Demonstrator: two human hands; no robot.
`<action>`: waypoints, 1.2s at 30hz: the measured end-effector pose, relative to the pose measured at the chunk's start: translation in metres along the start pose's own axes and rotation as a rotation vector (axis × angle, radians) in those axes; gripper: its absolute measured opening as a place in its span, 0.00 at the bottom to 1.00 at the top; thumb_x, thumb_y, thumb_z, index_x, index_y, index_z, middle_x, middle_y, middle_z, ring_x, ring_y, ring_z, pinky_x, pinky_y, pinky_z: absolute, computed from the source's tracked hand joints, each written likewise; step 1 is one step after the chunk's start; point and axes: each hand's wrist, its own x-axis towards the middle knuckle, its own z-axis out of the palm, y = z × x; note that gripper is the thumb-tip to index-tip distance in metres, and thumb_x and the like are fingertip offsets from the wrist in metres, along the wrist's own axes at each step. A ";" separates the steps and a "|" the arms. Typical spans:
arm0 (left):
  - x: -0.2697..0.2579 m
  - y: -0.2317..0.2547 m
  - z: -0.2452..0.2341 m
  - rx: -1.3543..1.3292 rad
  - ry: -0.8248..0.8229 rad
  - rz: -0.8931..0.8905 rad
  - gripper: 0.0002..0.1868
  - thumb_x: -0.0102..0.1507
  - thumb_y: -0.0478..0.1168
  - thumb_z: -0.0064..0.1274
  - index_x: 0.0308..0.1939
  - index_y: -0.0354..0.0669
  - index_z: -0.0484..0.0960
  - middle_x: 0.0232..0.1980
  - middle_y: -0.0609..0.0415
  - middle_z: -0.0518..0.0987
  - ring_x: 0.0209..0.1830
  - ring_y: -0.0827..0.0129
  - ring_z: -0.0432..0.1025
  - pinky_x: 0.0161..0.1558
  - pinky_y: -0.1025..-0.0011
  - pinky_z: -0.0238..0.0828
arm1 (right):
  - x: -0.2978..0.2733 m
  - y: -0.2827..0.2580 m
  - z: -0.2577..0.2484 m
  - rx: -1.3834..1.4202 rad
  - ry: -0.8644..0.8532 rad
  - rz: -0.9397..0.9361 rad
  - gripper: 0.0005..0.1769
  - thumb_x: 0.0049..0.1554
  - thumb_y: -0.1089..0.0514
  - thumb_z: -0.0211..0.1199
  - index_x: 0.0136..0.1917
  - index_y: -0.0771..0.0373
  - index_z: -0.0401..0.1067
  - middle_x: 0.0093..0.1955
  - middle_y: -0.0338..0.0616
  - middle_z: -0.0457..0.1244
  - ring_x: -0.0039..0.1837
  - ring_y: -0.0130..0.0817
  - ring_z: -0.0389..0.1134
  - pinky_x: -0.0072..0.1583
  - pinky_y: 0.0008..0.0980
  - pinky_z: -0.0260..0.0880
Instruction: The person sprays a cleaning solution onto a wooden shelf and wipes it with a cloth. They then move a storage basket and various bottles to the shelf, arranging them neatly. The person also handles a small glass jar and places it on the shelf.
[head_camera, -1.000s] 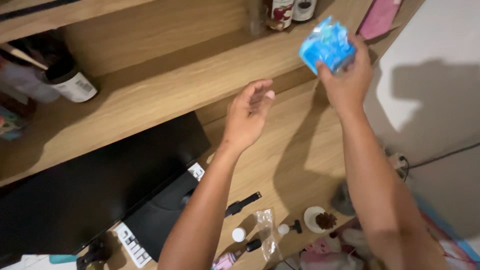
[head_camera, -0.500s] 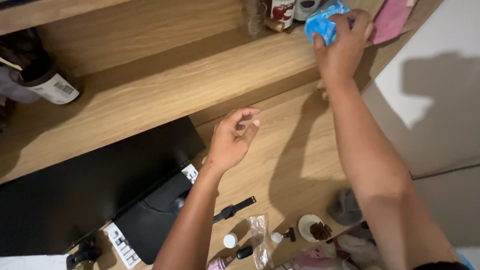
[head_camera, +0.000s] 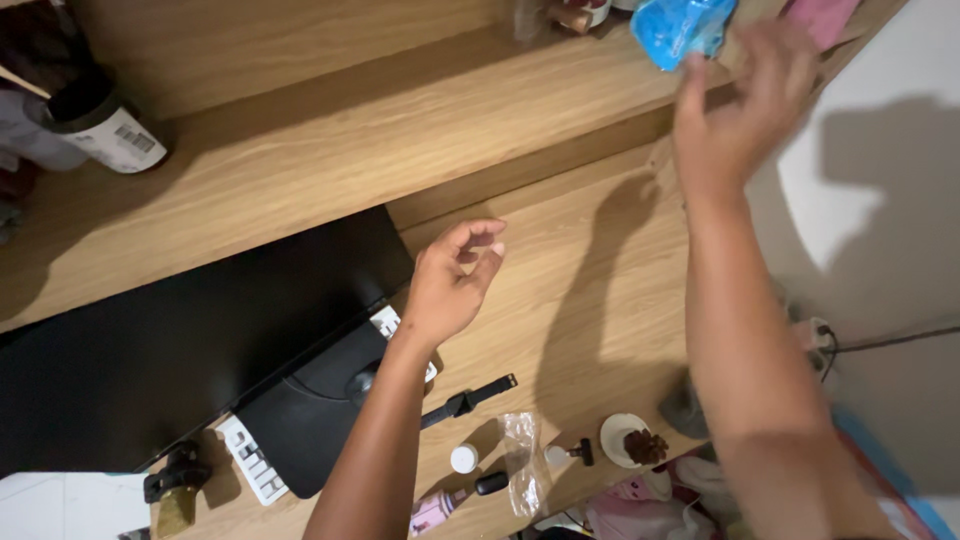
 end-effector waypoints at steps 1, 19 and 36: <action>-0.003 -0.004 -0.002 0.019 0.006 -0.001 0.16 0.64 0.42 0.57 0.55 0.44 0.83 0.48 0.51 0.86 0.45 0.67 0.78 0.40 0.69 0.77 | -0.017 -0.005 -0.012 0.092 -0.048 0.090 0.18 0.59 0.65 0.77 0.60 0.64 0.75 0.60 0.45 0.65 0.63 0.42 0.67 0.65 0.43 0.67; -0.187 -0.151 -0.065 0.213 -0.105 -0.111 0.16 0.62 0.41 0.59 0.54 0.44 0.82 0.53 0.43 0.84 0.52 0.55 0.81 0.54 0.63 0.77 | -0.261 -0.228 -0.121 0.653 -1.183 0.349 0.16 0.54 0.59 0.70 0.55 0.63 0.75 0.51 0.49 0.70 0.53 0.41 0.74 0.53 0.36 0.75; -0.353 -0.305 -0.104 0.671 -0.195 -0.255 0.26 0.55 0.38 0.62 0.59 0.43 0.79 0.59 0.44 0.79 0.58 0.50 0.74 0.60 0.60 0.71 | -0.390 -0.305 -0.152 0.028 -1.365 0.335 0.44 0.43 0.54 0.77 0.71 0.60 0.65 0.67 0.56 0.61 0.68 0.53 0.60 0.66 0.49 0.62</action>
